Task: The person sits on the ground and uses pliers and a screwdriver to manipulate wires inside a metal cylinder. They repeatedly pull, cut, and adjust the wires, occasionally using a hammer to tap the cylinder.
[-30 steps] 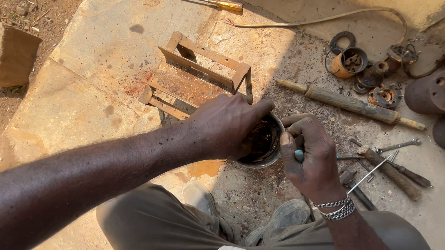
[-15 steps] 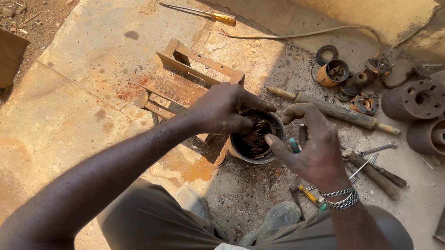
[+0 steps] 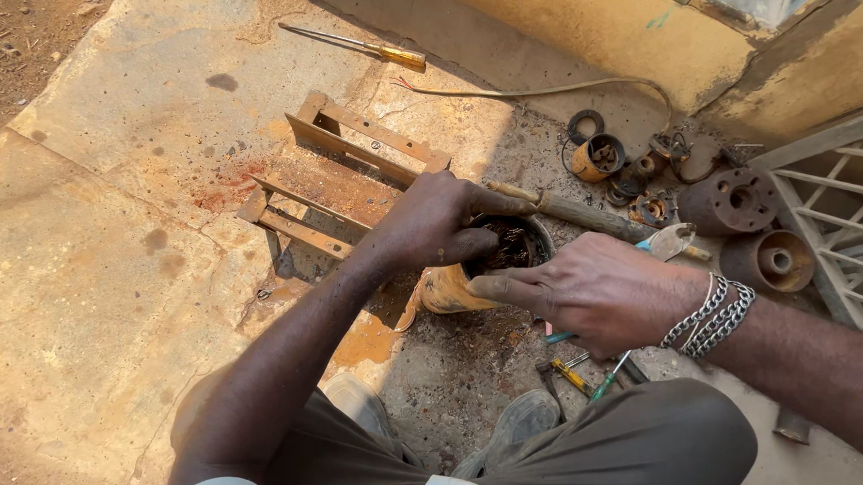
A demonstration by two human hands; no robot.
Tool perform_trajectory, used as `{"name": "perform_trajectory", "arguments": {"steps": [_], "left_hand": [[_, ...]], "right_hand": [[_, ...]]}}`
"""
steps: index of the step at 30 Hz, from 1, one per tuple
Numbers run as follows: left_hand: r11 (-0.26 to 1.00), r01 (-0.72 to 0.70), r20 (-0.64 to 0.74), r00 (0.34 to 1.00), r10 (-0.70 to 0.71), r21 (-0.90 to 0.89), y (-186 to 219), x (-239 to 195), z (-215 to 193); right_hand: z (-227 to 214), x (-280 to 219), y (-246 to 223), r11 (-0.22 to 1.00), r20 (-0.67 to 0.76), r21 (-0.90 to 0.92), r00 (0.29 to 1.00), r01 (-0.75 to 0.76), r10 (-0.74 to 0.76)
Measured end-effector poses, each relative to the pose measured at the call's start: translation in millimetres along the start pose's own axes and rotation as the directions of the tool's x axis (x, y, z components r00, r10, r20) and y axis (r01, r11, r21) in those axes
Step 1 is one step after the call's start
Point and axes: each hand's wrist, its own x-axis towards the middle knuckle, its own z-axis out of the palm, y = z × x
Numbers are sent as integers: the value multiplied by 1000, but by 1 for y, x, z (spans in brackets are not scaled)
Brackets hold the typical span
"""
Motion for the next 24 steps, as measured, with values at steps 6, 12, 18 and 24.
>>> {"name": "perform_trajectory", "arguments": {"steps": [6,12,18,24], "left_hand": [[999,-17,64,998,14,38,-6,3,-3],[1000,10,91,996,-8,-22,-6,2,-6],[993,-111,-17,994,112,47,-9,-2,5],[989,44,63,997,-53,144,2,-3,7]], "right_hand": [[2,-8,11,975,108,-222,994,28,-4],[22,-13,44,954,-157,-278,975,109,-157],[58,-7,49,990,-373,-84,918,112,-136],[88,-21,18,859,-674,438,730,266,118]]}}
